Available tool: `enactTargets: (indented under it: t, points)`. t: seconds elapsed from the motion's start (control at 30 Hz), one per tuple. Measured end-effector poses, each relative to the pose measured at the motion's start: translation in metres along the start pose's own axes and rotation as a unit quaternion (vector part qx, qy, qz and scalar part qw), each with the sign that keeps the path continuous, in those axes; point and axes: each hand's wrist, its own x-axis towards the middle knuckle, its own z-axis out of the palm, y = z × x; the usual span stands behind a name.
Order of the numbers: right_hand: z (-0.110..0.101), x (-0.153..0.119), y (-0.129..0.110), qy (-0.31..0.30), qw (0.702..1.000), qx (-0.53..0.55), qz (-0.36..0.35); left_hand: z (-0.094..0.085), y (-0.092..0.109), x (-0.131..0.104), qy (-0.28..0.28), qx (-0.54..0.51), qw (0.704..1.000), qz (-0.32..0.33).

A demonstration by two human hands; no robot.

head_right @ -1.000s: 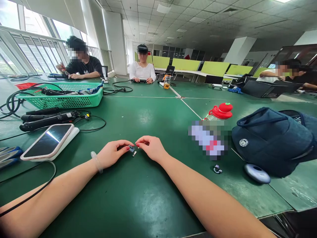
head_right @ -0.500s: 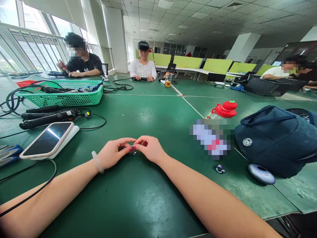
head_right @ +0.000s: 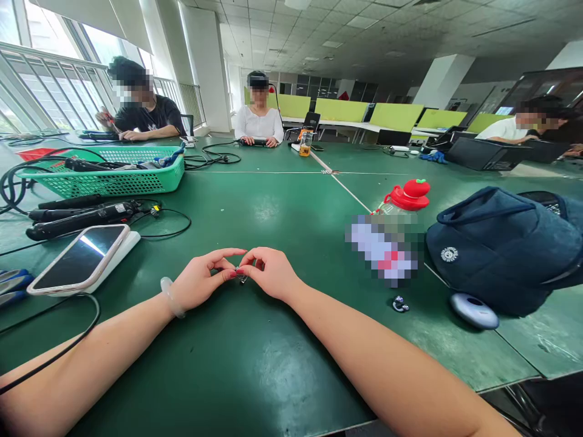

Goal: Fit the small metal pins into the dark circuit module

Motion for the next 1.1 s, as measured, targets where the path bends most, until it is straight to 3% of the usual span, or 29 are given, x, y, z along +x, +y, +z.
enactTargets:
  t: [0.87, 1.1]
  points:
    - [-0.002, -0.002, -0.001, -0.006, 0.987, -0.129, -0.093, 0.003, 0.006, -0.002, 0.004, 0.035, 0.999, 0.028]
    - [-0.006, -0.002, 0.006, -0.027, 0.985, -0.156, -0.062, 0.000, 0.003, 0.000, 0.029, 0.039, 0.999, 0.005]
